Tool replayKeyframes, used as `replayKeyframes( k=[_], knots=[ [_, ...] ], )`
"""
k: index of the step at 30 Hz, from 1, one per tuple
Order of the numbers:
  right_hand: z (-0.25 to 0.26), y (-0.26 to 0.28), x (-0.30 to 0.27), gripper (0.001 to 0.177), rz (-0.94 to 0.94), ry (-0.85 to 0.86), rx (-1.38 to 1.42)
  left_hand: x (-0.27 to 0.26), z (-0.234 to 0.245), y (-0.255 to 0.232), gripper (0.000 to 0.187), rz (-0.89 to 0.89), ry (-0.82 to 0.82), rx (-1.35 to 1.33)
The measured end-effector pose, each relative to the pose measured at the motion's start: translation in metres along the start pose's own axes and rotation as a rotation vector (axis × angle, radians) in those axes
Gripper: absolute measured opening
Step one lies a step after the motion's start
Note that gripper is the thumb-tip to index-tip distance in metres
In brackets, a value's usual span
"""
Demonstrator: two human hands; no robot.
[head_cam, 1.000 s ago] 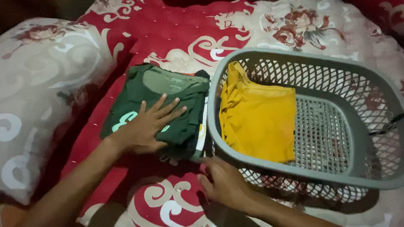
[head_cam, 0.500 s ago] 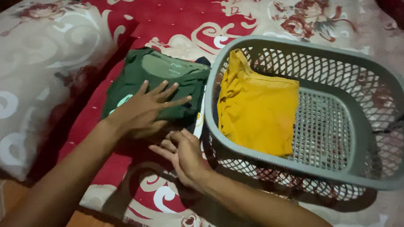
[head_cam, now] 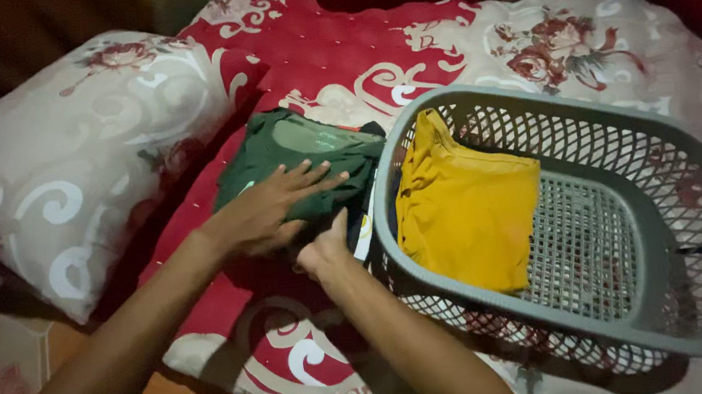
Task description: The person folds several shirts on a bed and places them into a laundry basket. They handle each shirt one at a time, folding it neatly and stacking it in the basket.
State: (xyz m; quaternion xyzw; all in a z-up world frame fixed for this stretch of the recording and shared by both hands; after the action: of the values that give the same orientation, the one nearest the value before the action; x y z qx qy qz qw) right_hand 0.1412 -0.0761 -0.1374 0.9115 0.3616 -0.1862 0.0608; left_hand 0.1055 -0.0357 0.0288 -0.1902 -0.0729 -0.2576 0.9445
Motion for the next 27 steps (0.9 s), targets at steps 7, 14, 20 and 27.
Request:
replayKeyframes(
  k=[7,14,20,27],
  knots=[
    [0.010,-0.012,0.048,0.069,0.359,0.405,-0.942,-0.003,0.012,-0.021,0.091,-0.055,-0.084,0.035],
    [-0.007,0.016,0.036,0.066,0.080,0.136,-0.331,-0.036,0.042,-0.015,0.068,-0.023,-0.549,-0.145],
    [-0.032,0.056,0.017,0.062,0.188,0.104,-0.247,-0.083,0.027,0.120,0.051,0.596,-1.237,-1.064],
    [-0.045,0.094,-0.013,0.059,0.267,0.050,-0.279,-0.027,-0.063,0.109,0.057,0.387,-0.936,-1.770]
  ],
)
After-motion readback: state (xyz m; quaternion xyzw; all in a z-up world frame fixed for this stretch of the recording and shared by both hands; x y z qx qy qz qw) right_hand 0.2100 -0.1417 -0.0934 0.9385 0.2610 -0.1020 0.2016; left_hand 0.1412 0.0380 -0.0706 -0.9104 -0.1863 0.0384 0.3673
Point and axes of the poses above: each hand's wrist, its own x-axis towards the middle knuckle, its own z-axis out of the back of the hand, y = z × x, the point moved 5 cm from there along x, towards the middle knuckle, and after that the axes turned 12 degrees about -y, right-handed, at the moved point
